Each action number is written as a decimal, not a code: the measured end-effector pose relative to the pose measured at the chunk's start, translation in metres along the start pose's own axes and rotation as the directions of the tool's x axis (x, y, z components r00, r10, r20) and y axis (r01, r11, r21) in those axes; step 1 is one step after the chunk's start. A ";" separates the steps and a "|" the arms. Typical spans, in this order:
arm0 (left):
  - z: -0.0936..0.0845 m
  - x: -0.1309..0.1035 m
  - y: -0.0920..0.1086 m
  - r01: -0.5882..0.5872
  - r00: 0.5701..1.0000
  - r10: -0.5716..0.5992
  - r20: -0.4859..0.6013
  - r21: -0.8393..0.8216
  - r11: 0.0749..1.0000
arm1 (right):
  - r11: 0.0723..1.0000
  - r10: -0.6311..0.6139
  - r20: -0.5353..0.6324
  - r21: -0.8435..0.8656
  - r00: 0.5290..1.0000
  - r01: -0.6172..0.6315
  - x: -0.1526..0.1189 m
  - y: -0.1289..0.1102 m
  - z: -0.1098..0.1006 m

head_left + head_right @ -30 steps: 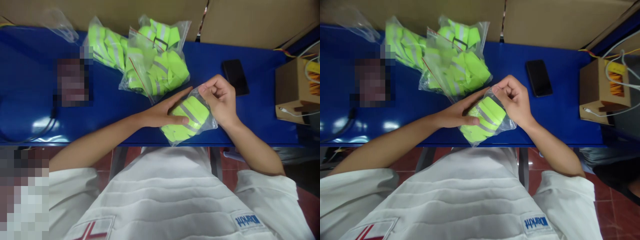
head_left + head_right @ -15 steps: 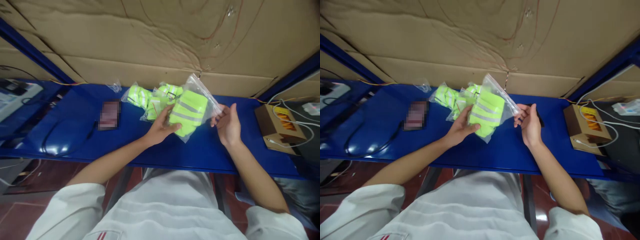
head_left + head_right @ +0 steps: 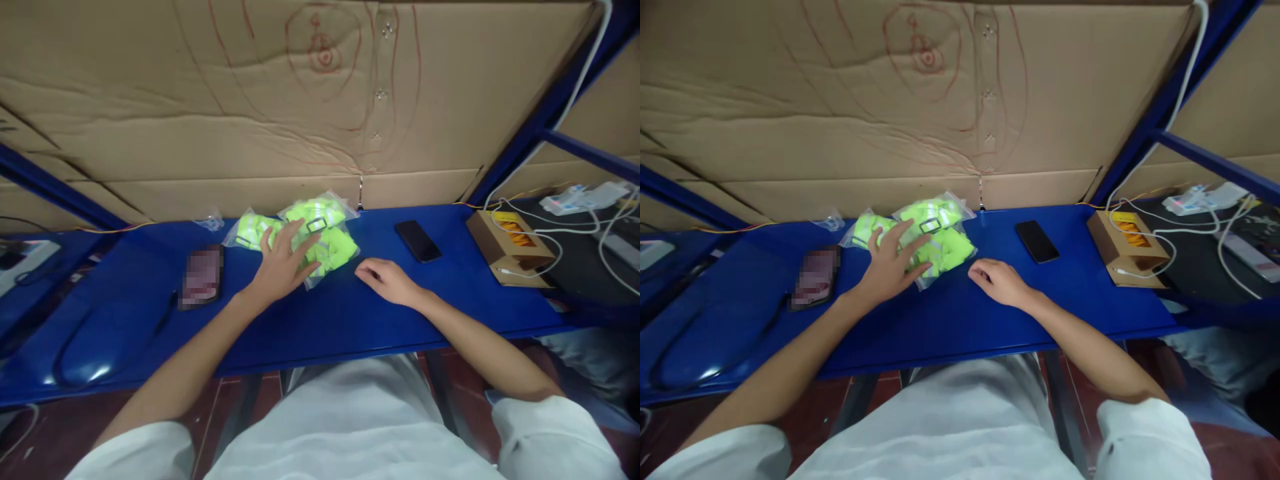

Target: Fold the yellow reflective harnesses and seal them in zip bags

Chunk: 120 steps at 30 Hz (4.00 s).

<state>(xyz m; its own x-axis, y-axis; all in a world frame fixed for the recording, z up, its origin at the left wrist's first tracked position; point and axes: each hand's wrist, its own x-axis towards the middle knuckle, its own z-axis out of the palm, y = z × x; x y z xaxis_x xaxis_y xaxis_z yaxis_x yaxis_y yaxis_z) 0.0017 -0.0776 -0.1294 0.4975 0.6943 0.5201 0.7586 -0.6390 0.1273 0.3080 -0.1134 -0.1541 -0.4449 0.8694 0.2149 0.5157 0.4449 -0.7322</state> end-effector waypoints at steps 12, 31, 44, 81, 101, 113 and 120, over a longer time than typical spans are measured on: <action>0.031 -0.014 0.008 -0.127 0.985 0.137 0.104 -0.092 0.988 | 0.876 -0.246 0.168 -0.384 0.955 0.293 0.002 0.012 0.009; 0.022 -0.028 0.034 -0.395 0.908 0.395 -0.138 0.028 0.918 | 0.794 -0.367 0.028 -0.511 0.930 0.329 0.034 0.028 -0.005; 0.042 -0.012 0.063 -0.344 0.792 0.491 0.362 -0.399 0.850 | 0.759 -0.026 0.042 -0.649 0.999 0.047 0.042 0.042 -0.008; 0.036 -0.013 0.057 -0.334 0.828 0.478 0.292 -0.428 0.840 | 0.796 -0.034 0.065 -0.602 0.997 0.066 0.040 0.046 -0.012; 0.049 -0.018 0.062 -0.402 0.846 0.497 0.193 -0.382 0.832 | 0.781 -0.062 -0.009 -0.623 0.998 0.043 0.042 0.055 -0.007; 0.050 -0.018 0.059 -0.403 0.840 0.508 0.192 -0.407 0.820 | 0.790 -0.072 0.012 -0.609 0.997 0.065 0.041 0.059 -0.009; 0.048 -0.018 0.059 -0.381 0.843 0.498 0.201 -0.430 0.818 | 0.803 -0.041 0.015 -0.594 0.999 0.042 0.042 0.057 -0.010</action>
<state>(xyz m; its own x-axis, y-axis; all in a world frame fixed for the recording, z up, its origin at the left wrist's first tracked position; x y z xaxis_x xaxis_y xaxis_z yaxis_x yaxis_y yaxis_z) 0.0579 -0.1116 -0.1717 0.8822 0.3336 0.3324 0.2503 -0.9301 0.2689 0.3260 -0.0493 -0.1809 -0.4769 0.8471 0.2345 0.8306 0.5216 -0.1952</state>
